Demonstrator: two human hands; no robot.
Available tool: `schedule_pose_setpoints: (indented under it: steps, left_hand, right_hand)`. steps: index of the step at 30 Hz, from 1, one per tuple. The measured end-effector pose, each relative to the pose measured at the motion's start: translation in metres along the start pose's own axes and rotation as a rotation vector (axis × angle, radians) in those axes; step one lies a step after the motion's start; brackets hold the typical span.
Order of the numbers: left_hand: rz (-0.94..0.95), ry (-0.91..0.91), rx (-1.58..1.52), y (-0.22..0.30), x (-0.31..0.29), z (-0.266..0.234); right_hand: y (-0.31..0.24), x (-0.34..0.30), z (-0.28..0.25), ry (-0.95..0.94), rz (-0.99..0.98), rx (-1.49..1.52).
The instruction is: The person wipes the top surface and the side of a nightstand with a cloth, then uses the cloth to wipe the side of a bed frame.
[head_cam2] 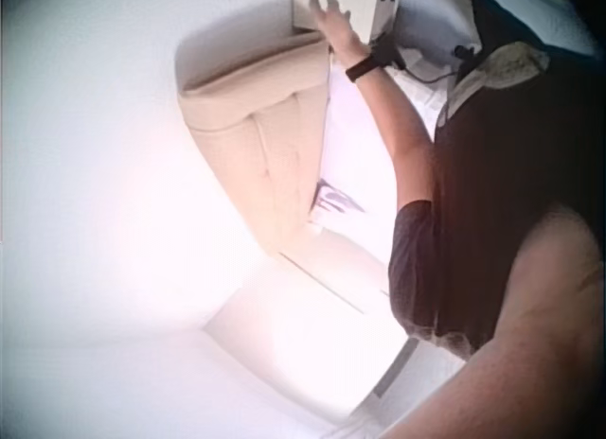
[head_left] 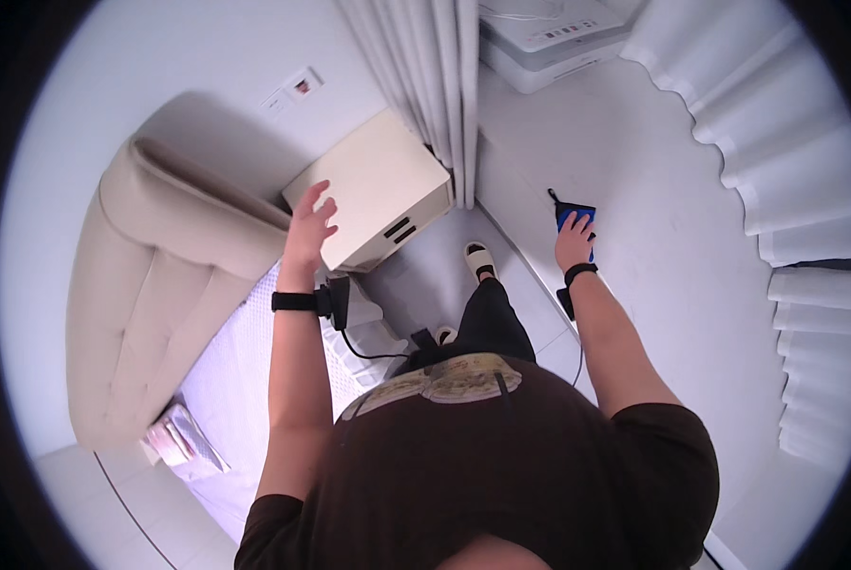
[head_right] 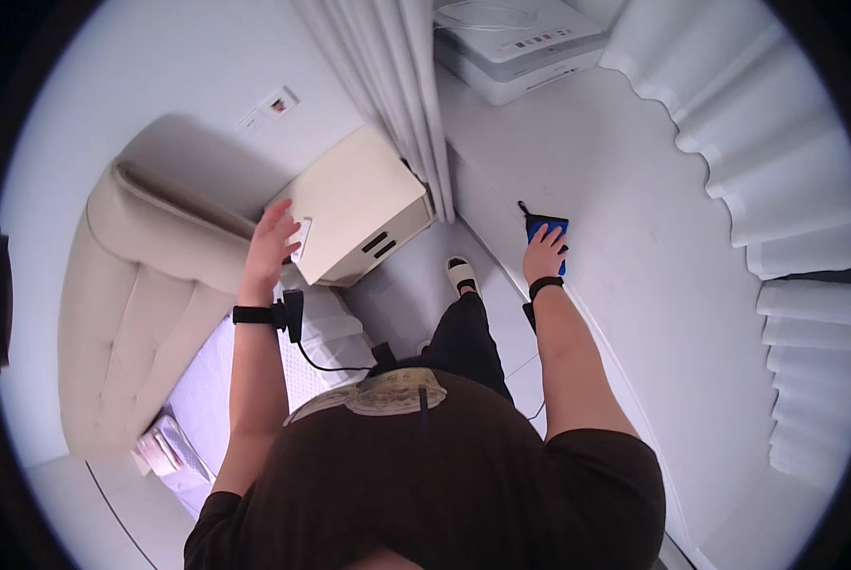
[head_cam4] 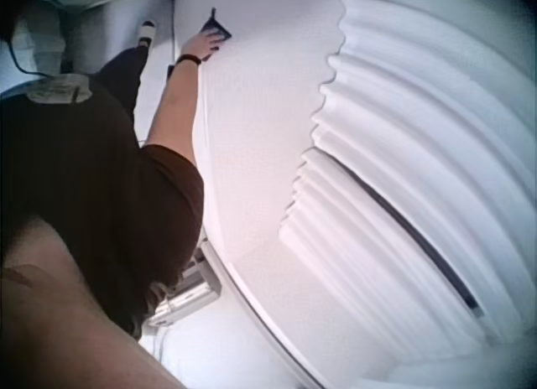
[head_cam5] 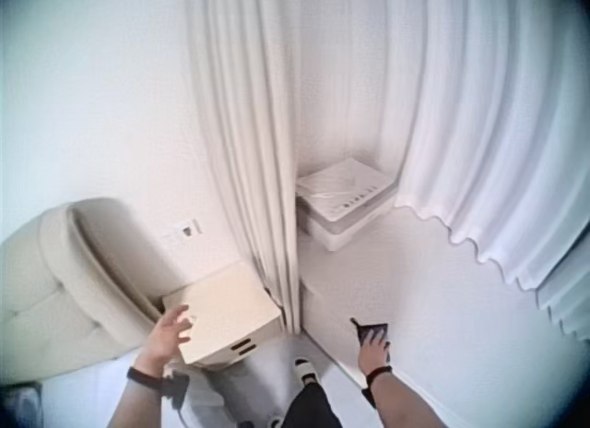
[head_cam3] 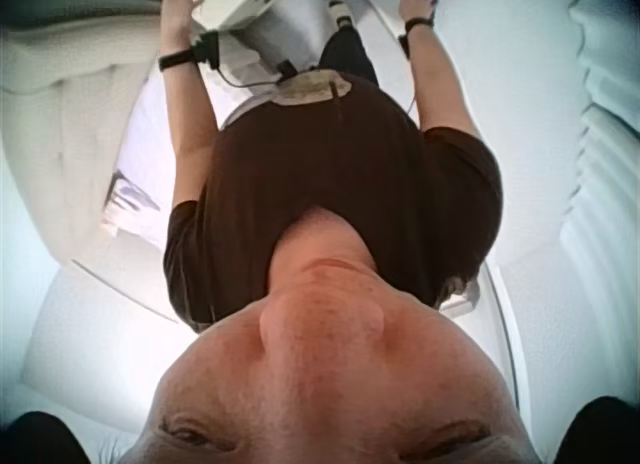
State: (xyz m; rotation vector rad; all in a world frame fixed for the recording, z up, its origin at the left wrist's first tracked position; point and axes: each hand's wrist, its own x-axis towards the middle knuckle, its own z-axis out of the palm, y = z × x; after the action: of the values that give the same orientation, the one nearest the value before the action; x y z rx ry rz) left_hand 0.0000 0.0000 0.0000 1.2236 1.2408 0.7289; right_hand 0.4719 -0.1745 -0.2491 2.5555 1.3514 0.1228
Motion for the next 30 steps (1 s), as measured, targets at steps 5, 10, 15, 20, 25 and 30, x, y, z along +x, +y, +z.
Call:
schedule_pose_setpoints:
  steps: [5,10,15,20,25,30]
  left_hand:
    - [-0.080,0.328,-0.089,-0.026,-0.082,-0.105]
    - [-0.175,0.347,-0.209,-0.066,-0.073,-0.115]
    - [-0.287,0.444,-0.295,-0.113,-0.062,-0.125]
    - [-0.489,0.465,-0.337,-0.162,-0.047,-0.117]
    - [-0.651,0.578,-0.346,-0.206,-0.024,-0.117]
    - [-0.728,0.598,-0.493,-0.242,0.017,-0.103]
  right_hand:
    - [-0.126,-0.020,-0.087,-0.495,-0.517,0.242]
    - [-0.198,-0.006,-0.133,-0.446,-0.648,0.570]
    - [-0.293,0.007,-0.160,-0.611,-0.781,0.827]
    - [-0.354,0.043,-0.141,-1.005,-0.586,1.129]
    - [-0.426,0.073,-0.097,-1.234,-0.491,1.252]
    - [-0.525,0.112,-0.055,-0.901,-0.725,1.315]
